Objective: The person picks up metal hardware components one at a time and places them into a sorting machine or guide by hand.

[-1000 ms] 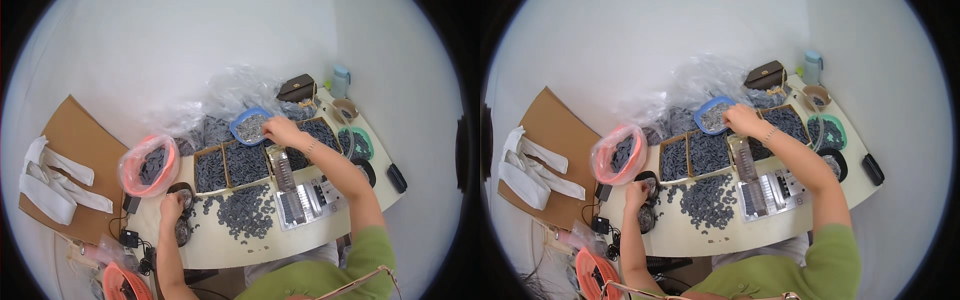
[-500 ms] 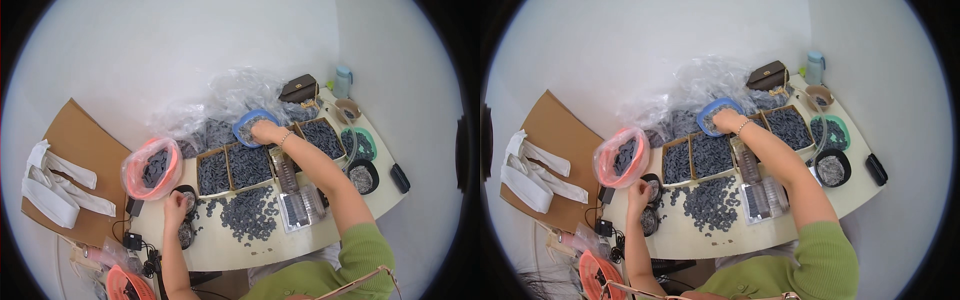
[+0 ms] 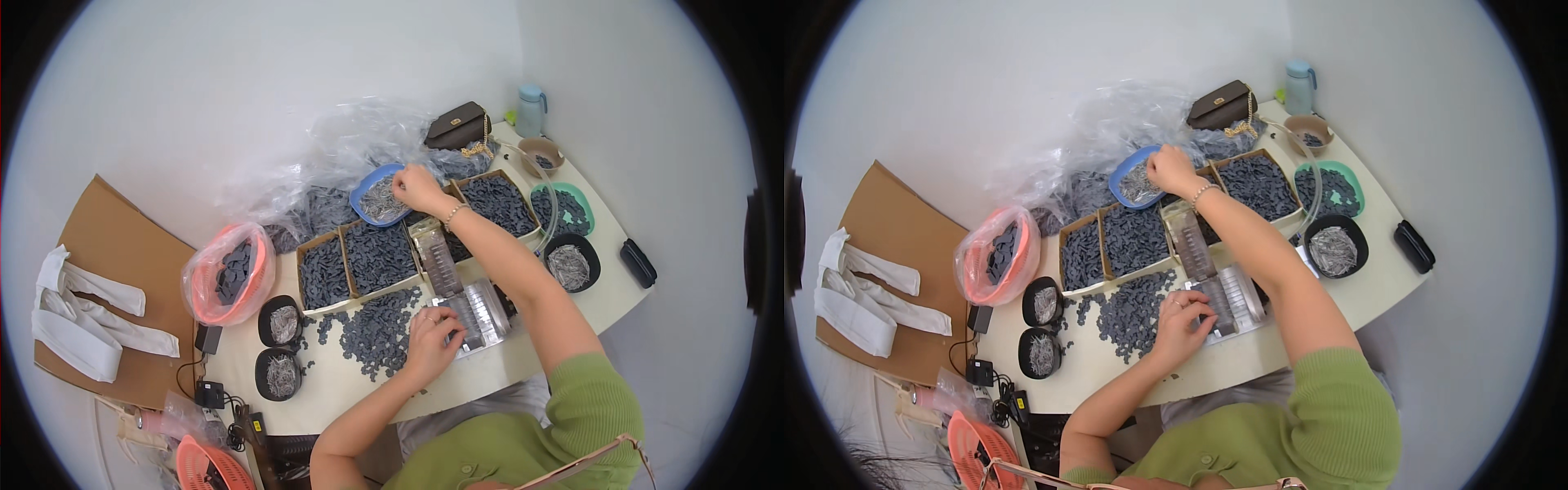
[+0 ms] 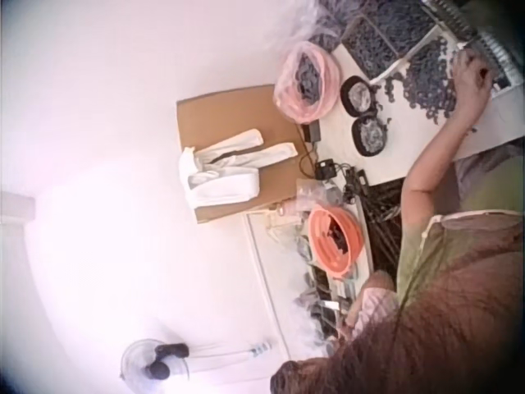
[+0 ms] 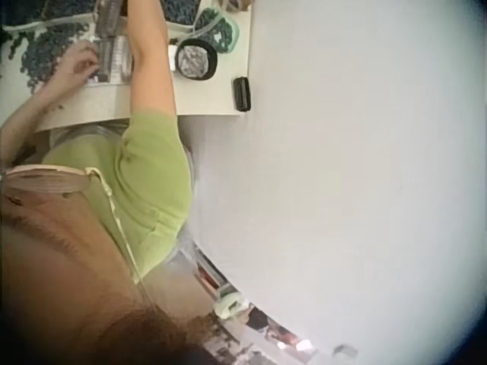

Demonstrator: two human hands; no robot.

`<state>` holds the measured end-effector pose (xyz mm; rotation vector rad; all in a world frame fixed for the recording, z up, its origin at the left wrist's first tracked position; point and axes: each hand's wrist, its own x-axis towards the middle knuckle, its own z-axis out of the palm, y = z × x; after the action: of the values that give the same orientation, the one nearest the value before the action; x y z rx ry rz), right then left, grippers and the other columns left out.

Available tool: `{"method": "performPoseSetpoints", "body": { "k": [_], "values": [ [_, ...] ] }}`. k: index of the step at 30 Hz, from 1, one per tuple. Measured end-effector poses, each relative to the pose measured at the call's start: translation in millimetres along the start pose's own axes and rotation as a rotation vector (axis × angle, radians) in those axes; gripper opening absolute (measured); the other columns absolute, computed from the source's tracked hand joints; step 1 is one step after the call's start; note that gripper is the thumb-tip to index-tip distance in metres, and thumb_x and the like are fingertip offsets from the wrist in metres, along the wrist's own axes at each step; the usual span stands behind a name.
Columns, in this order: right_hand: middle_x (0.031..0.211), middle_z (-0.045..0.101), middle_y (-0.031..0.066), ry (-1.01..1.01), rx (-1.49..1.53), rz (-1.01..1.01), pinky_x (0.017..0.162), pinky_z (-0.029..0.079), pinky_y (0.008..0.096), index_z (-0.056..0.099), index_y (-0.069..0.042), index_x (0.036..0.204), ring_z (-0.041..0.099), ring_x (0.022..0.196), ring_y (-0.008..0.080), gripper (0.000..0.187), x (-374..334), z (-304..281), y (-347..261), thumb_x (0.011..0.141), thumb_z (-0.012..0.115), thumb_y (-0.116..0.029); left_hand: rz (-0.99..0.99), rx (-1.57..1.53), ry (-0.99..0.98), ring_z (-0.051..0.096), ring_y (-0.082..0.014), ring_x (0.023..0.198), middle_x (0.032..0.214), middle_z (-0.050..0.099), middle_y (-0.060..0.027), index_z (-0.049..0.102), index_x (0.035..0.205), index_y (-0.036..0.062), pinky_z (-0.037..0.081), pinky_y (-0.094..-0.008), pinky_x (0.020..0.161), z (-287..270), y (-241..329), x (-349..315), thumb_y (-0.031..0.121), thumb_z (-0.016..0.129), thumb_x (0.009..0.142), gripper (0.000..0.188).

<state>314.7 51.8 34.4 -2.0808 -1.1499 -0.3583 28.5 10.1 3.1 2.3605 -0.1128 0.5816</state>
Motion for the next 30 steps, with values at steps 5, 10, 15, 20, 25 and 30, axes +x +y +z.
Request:
{"method": "performPoseSetpoints", "body": {
  "k": [5, 10, 15, 20, 25, 30],
  "values": [
    [0.079, 0.064, 0.0091, -0.188, 0.640, 0.146, 0.065, 0.048, 0.0329, 0.062, 0.000, 0.087, 0.059, 0.070, 0.0164, 0.018, -31, -42, -17, 0.085, 0.059, -0.018, 0.100, 0.195, 0.026, 0.055, -0.0270, 0.096, 0.105, 0.062, -0.0051, 0.069, 0.081, 0.0094, 0.040, -0.0405, 0.083, -2, 0, -4, 0.008, 0.075, 0.069, 0.013],
    [0.081, 0.066, 0.0139, -0.686, 0.380, -0.150, 0.067, 0.050, 0.0372, 0.064, -0.003, 0.083, 0.064, 0.073, 0.0283, 0.017, -117, -101, -47, 0.082, 0.059, -0.019, 0.231, 0.335, -0.005, 0.055, -0.0280, 0.096, 0.107, 0.061, -0.0080, 0.070, 0.092, 0.0078, 0.042, -0.0422, 0.082, 2, 3, -12, 0.012, 0.074, 0.070, 0.023],
    [0.084, 0.056, 0.0117, -0.449, -0.119, -0.426, 0.069, 0.050, 0.0395, 0.056, -0.002, 0.085, 0.060, 0.078, 0.0304, 0.017, -193, -90, -55, 0.080, 0.063, -0.016, 0.238, 0.417, -0.020, 0.055, -0.0300, 0.100, 0.110, 0.059, -0.0125, 0.066, 0.102, 0.0025, 0.042, -0.0426, 0.085, -5, 14, -20, 0.018, 0.073, 0.073, 0.033],
    [0.089, 0.056, 0.0110, -0.419, 0.037, -0.352, 0.076, 0.049, 0.0396, 0.058, -0.002, 0.089, 0.058, 0.089, 0.0288, 0.016, -206, -90, -52, 0.077, 0.062, -0.013, 0.084, 0.325, -0.049, 0.052, -0.0336, 0.105, 0.119, 0.055, -0.0160, 0.061, 0.113, -0.0017, 0.041, -0.0430, 0.089, -13, -1, -16, 0.020, 0.072, 0.076, 0.045],
    [0.092, 0.056, 0.0102, -0.375, 0.035, -0.344, 0.079, 0.046, 0.0387, 0.062, -0.004, 0.094, 0.056, 0.090, 0.0274, 0.020, -209, -105, -46, 0.075, 0.062, -0.011, 0.109, 0.358, -0.094, 0.047, -0.0370, 0.114, 0.128, 0.047, -0.0217, 0.057, 0.120, -0.0037, 0.038, -0.0449, 0.095, -8, -3, -14, 0.023, 0.071, 0.077, 0.053],
    [0.098, 0.058, 0.0072, -0.287, -0.113, -0.465, 0.077, 0.044, 0.0340, 0.064, -0.004, 0.105, 0.054, 0.093, 0.0229, 0.029, -224, -108, -42, 0.078, 0.058, -0.013, 0.089, 0.345, -0.137, 0.043, -0.0382, 0.119, 0.134, 0.042, -0.0230, 0.053, 0.125, -0.0033, 0.035, -0.0468, 0.099, -3, 0, -11, 0.026, 0.070, 0.079, 0.057]
  ]
}}
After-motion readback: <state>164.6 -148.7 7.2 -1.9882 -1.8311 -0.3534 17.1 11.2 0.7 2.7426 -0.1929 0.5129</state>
